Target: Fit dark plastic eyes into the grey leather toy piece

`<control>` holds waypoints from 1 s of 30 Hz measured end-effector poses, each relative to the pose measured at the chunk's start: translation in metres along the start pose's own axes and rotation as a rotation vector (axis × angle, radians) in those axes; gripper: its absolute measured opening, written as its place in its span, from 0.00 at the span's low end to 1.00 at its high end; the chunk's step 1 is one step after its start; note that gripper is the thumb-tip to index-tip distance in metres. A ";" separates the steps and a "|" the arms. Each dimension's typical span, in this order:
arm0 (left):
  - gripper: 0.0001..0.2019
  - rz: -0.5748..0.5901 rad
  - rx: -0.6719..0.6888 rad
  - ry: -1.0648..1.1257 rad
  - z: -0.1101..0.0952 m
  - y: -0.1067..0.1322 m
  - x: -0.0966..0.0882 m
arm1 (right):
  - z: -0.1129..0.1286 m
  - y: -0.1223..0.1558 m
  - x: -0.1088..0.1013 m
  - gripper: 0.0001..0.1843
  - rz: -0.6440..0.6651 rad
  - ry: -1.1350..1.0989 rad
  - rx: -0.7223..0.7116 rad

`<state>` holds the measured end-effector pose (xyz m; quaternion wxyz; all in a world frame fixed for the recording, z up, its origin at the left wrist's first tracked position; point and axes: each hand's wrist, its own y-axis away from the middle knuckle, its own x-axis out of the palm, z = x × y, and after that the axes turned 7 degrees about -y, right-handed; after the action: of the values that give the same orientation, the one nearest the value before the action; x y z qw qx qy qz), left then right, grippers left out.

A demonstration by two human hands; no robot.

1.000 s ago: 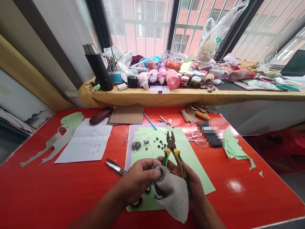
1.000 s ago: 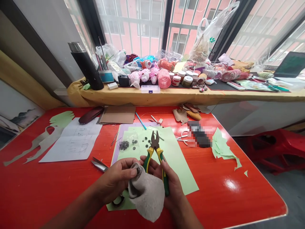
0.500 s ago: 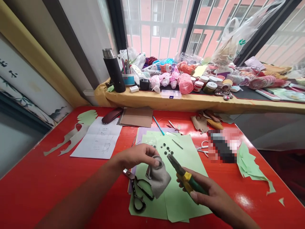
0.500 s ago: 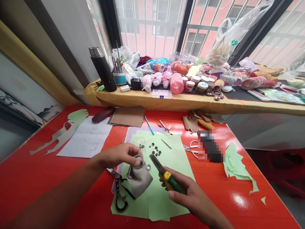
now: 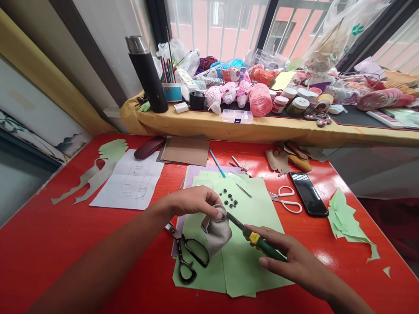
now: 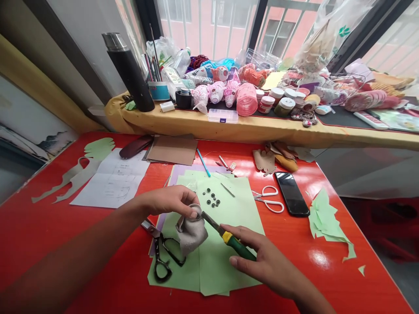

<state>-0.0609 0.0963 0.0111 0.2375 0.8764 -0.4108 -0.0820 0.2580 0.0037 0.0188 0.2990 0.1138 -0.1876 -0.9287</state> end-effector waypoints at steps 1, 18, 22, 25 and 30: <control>0.06 -0.001 -0.004 -0.011 -0.001 -0.001 0.000 | 0.000 0.000 0.000 0.35 0.002 0.006 0.002; 0.05 -0.134 -0.004 -0.224 0.003 -0.005 0.009 | 0.001 0.002 0.003 0.34 -0.016 0.092 -0.001; 0.05 -0.142 -0.023 -0.239 -0.001 -0.003 0.010 | 0.002 0.002 0.005 0.34 -0.026 0.101 -0.018; 0.05 -0.144 -0.037 -0.269 -0.003 -0.002 0.012 | 0.001 0.003 0.006 0.34 -0.025 0.123 -0.022; 0.05 -0.131 -0.046 -0.266 -0.003 0.000 0.012 | -0.001 0.004 0.006 0.34 -0.015 0.109 -0.015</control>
<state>-0.0519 0.0878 0.0146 0.1954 0.8771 -0.3785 -0.2221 0.2560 -0.0036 0.0188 0.3024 0.1634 -0.1630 -0.9248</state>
